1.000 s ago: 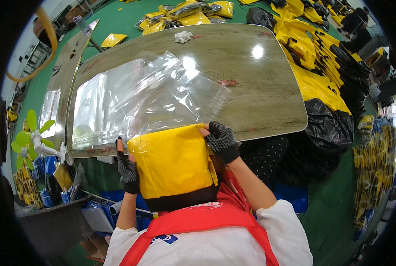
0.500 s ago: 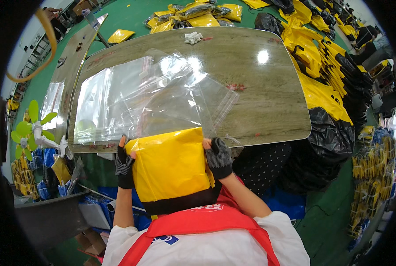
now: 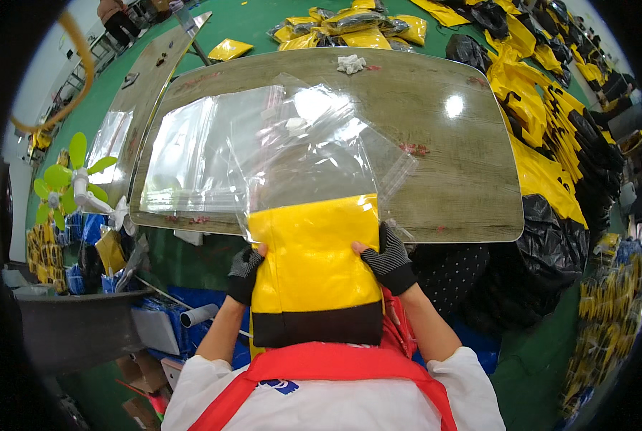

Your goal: The person repeatedly folds yellow and black courier bags, inserts them into clear plastic polybags, and places the sealed packages on a table. The process is repeated continuously with multiple units.

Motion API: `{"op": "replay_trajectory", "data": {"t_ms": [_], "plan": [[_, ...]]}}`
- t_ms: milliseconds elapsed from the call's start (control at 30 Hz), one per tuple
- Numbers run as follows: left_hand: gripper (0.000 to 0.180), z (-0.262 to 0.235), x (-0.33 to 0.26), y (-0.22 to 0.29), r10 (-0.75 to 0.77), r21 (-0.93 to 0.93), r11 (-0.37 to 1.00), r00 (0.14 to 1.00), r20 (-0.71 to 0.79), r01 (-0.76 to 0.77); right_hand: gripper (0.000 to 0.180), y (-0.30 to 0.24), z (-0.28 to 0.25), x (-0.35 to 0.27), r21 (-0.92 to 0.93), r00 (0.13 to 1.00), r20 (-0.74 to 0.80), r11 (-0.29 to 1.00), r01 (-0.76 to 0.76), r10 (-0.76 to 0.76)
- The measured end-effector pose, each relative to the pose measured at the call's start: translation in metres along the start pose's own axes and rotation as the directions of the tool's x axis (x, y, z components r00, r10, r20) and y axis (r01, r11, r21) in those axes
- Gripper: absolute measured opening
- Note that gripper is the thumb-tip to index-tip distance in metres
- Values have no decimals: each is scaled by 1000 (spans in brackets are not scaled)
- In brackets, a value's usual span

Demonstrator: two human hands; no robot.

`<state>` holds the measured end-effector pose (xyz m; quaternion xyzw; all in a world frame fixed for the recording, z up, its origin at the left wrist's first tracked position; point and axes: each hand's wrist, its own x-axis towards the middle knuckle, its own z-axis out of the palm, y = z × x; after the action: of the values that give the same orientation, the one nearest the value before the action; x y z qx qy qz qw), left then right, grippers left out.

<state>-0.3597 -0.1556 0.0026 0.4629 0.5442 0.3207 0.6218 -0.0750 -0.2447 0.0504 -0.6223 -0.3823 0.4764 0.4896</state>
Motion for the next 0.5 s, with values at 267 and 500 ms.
{"op": "replay_trajectory", "data": {"t_ms": [267, 500], "plan": [[66, -18, -39, -11, -39, -77, 994, 890, 455, 83, 81, 28, -22, -57, 213, 948, 317, 976, -35, -35], [60, -28, -66, -4, -255, -9, 957, 862, 438, 288, 89, -6, -13, -66, -235, 962, 79, 942, -239, 263]]}}
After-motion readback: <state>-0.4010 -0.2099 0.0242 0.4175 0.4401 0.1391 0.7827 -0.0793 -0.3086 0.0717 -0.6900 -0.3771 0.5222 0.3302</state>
